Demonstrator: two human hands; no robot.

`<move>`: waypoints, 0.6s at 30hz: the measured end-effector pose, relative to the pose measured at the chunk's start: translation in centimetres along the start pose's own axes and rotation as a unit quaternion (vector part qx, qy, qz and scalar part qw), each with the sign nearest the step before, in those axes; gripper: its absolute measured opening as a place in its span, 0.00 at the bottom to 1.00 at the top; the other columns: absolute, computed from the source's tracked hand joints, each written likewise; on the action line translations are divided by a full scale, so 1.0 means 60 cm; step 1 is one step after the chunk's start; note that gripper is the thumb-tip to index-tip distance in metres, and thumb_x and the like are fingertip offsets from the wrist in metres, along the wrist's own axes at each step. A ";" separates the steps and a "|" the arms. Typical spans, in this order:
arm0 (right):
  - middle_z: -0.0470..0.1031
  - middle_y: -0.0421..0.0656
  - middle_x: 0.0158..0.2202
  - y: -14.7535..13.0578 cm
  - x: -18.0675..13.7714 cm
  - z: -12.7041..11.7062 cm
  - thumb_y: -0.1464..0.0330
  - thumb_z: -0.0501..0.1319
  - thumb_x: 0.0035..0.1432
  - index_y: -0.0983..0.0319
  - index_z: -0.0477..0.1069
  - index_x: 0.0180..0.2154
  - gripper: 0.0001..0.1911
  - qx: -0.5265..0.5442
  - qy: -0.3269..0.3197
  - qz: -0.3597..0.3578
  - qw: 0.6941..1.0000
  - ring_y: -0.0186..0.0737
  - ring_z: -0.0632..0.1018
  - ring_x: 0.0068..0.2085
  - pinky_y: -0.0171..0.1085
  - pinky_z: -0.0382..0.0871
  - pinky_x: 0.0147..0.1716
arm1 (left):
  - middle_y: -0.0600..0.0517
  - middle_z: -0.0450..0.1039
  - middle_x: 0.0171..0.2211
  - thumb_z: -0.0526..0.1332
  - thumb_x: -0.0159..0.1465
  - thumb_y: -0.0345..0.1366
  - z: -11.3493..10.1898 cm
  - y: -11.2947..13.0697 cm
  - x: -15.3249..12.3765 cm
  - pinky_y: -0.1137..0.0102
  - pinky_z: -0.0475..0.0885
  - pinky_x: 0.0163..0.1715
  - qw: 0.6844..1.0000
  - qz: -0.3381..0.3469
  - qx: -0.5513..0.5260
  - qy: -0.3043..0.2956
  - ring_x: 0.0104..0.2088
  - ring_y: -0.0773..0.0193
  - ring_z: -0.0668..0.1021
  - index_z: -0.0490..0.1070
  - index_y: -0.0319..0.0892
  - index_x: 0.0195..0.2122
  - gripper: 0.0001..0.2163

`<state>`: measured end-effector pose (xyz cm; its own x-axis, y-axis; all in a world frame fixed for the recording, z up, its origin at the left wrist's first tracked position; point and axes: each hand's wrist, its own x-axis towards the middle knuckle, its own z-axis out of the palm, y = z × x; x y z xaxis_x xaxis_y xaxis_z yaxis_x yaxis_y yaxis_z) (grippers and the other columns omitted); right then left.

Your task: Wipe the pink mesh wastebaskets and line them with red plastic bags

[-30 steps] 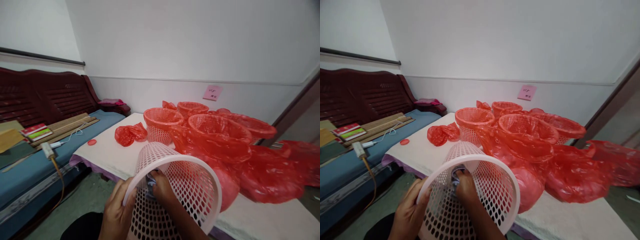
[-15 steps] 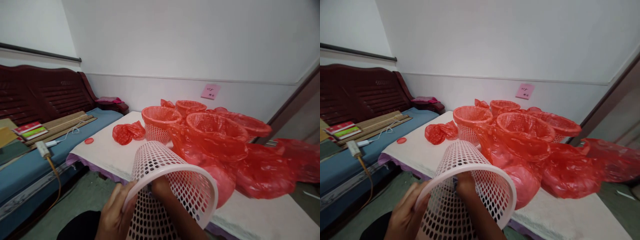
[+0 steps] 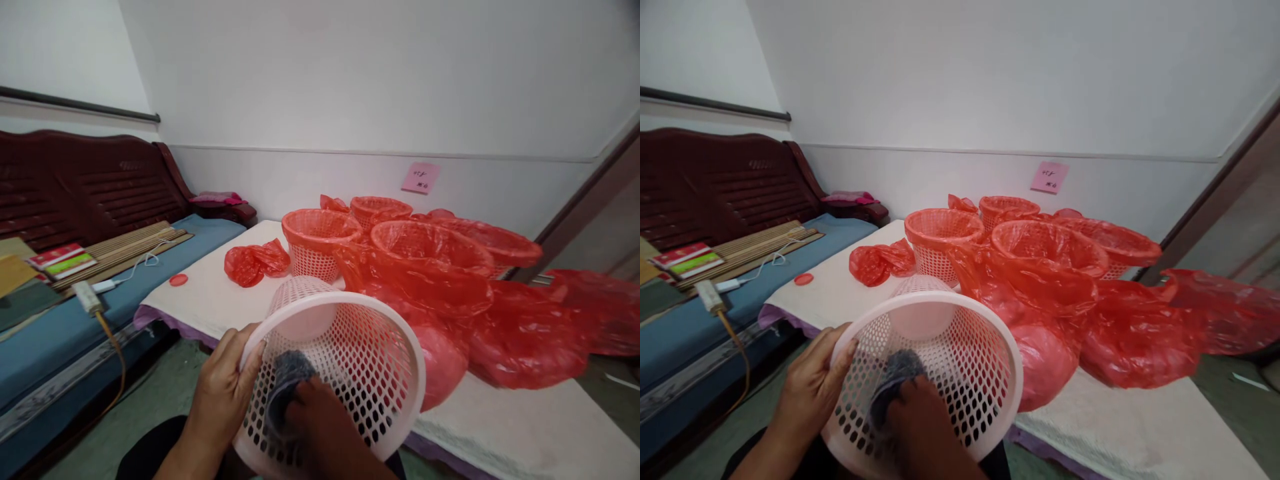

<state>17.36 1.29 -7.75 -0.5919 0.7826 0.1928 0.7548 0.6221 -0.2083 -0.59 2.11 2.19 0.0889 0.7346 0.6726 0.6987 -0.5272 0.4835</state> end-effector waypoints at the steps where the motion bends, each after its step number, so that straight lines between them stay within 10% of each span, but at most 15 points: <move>1: 0.75 0.41 0.34 -0.013 -0.009 0.010 0.61 0.65 0.56 0.58 0.75 0.32 0.08 -0.005 0.019 -0.025 0.999 0.43 0.73 0.38 0.41 0.67 0.37 | 0.54 0.70 0.36 0.55 0.68 0.34 0.001 0.001 0.004 0.74 0.69 0.40 1.000 0.000 0.005 0.002 0.38 0.67 0.76 0.68 0.45 0.51 0.11; 11: 0.74 0.40 0.26 0.024 -0.083 -0.032 0.61 0.73 0.43 0.58 0.72 0.22 0.12 -0.139 0.121 -0.059 0.981 0.45 0.73 0.32 0.44 0.68 0.32 | 0.51 0.73 0.39 0.54 0.68 0.36 -0.006 -0.006 0.034 0.70 0.69 0.42 1.000 -0.008 0.001 -0.023 0.41 0.63 0.76 0.69 0.43 0.50 0.12; 18: 0.77 0.43 0.37 0.017 -0.088 -0.012 0.63 0.68 0.51 0.55 0.72 0.41 0.14 -0.151 0.150 -0.053 0.976 0.47 0.73 0.36 0.46 0.70 0.35 | 0.48 0.73 0.42 0.52 0.69 0.41 -0.005 0.010 0.080 0.68 0.67 0.46 0.997 -0.030 -0.021 -0.073 0.45 0.62 0.75 0.70 0.41 0.50 0.14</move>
<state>21.44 -2.20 -8.31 -0.5965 0.6442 0.4787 0.7692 0.6292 0.1117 0.06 5.19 5.86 0.1535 0.8180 0.5544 0.6759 -0.4962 0.5450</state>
